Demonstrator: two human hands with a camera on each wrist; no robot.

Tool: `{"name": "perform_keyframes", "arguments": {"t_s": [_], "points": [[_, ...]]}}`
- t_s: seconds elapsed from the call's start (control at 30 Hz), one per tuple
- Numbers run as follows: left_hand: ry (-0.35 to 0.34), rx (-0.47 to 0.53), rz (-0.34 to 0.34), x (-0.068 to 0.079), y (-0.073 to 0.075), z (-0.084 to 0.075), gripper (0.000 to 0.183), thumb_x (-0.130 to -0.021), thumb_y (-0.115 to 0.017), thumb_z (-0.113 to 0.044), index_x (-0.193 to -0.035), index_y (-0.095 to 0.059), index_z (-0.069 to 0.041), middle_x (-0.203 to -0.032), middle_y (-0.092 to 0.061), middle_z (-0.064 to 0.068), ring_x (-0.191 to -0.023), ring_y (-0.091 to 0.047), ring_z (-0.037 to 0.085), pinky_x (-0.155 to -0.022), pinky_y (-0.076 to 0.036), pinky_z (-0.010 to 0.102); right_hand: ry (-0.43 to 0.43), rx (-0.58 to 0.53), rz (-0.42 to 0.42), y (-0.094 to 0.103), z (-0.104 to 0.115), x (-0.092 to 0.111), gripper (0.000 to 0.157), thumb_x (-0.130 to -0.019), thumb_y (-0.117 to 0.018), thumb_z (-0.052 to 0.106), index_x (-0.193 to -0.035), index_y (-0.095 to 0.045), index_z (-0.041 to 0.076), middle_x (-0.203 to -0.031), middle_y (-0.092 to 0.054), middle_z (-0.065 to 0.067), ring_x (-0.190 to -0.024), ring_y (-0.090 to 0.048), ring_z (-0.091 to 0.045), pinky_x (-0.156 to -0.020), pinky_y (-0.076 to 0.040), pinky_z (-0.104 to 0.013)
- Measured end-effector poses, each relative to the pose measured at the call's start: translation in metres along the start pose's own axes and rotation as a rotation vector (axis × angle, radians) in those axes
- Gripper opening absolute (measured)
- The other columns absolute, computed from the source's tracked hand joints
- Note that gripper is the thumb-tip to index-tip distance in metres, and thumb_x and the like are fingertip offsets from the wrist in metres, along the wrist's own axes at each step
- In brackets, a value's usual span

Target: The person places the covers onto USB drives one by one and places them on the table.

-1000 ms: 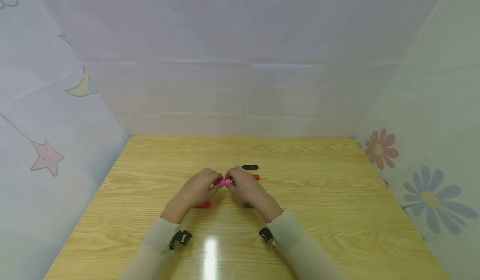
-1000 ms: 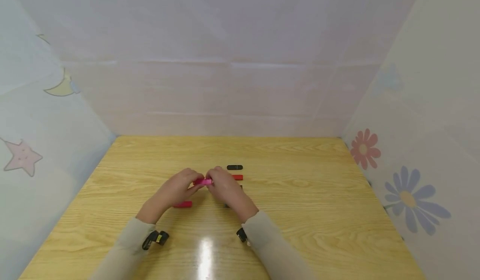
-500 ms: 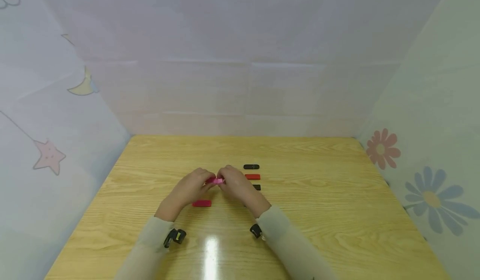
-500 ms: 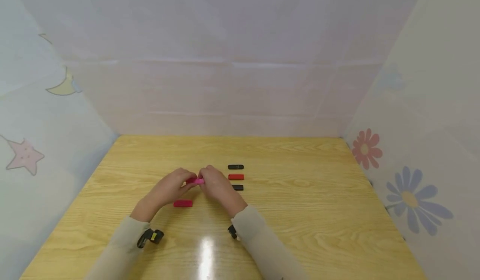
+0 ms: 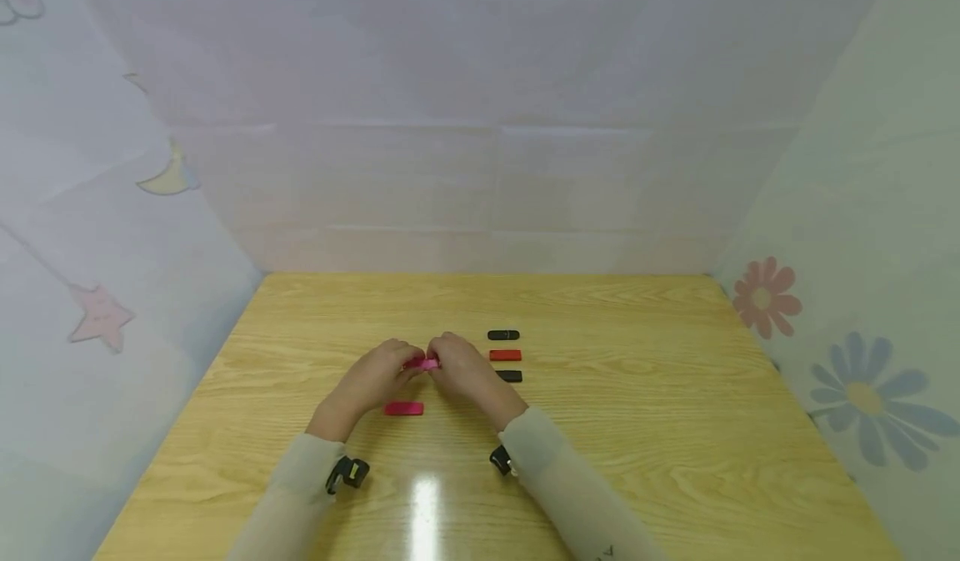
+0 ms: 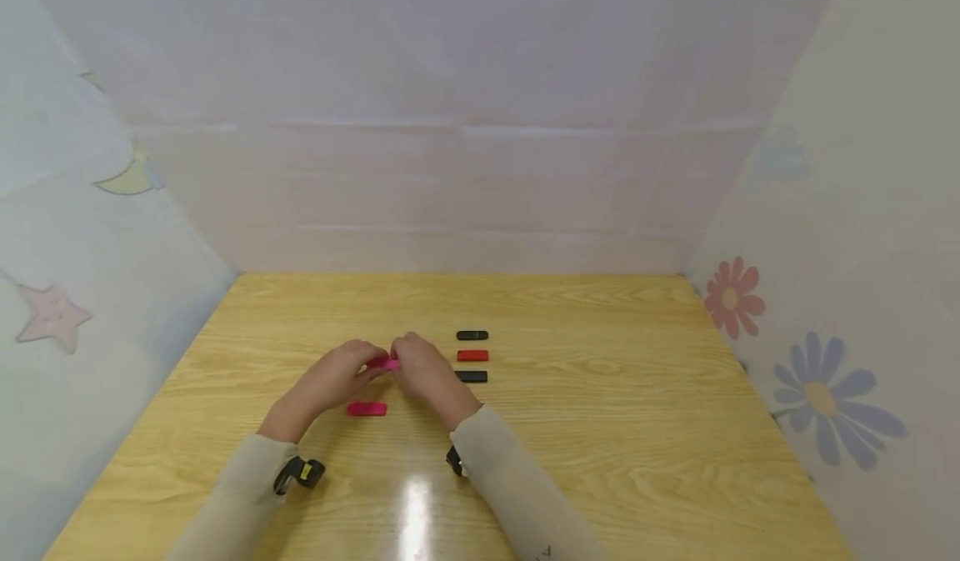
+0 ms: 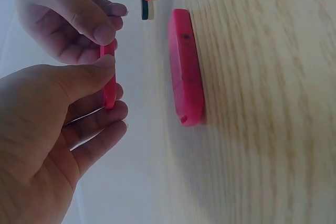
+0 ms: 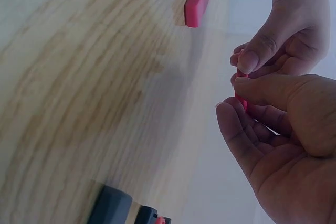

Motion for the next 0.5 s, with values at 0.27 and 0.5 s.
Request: {"name": "perform_keyframes", "arguments": {"t_s": [0.27, 0.5], "points": [[0.029, 0.002, 0.028, 0.003, -0.003, 0.011, 0.016, -0.096, -0.072, -0.013, -0.11, -0.075, -0.007, -0.099, -0.07, 0.002, -0.092, -0.066, 0.018, -0.085, -0.057, 0.036, -0.034, 0.02, 0.065, -0.015, 0.002, -0.011, 0.011, -0.099, -0.066, 0.018, -0.103, -0.07, 0.009, -0.094, -0.059, 0.0, -0.085, -0.054, -0.014, -0.079, -0.052, -0.028], [0.02, -0.014, 0.032, 0.005, -0.01, 0.019, 0.014, -0.095, -0.073, -0.014, -0.107, -0.076, -0.008, -0.098, -0.071, 0.001, -0.095, -0.069, 0.02, -0.088, -0.057, 0.038, -0.036, 0.051, 0.096, -0.022, 0.007, -0.015, 0.008, -0.098, -0.066, 0.017, -0.098, -0.069, 0.009, -0.089, -0.058, 0.0, -0.081, -0.053, -0.014, -0.075, -0.051, -0.028]]}}
Point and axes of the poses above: each hand's wrist, its own x-axis away from the middle knuckle, its own y-axis out of the back of the hand, z = x × y, the point moved 6 cm from there along -x, towards the middle knuckle
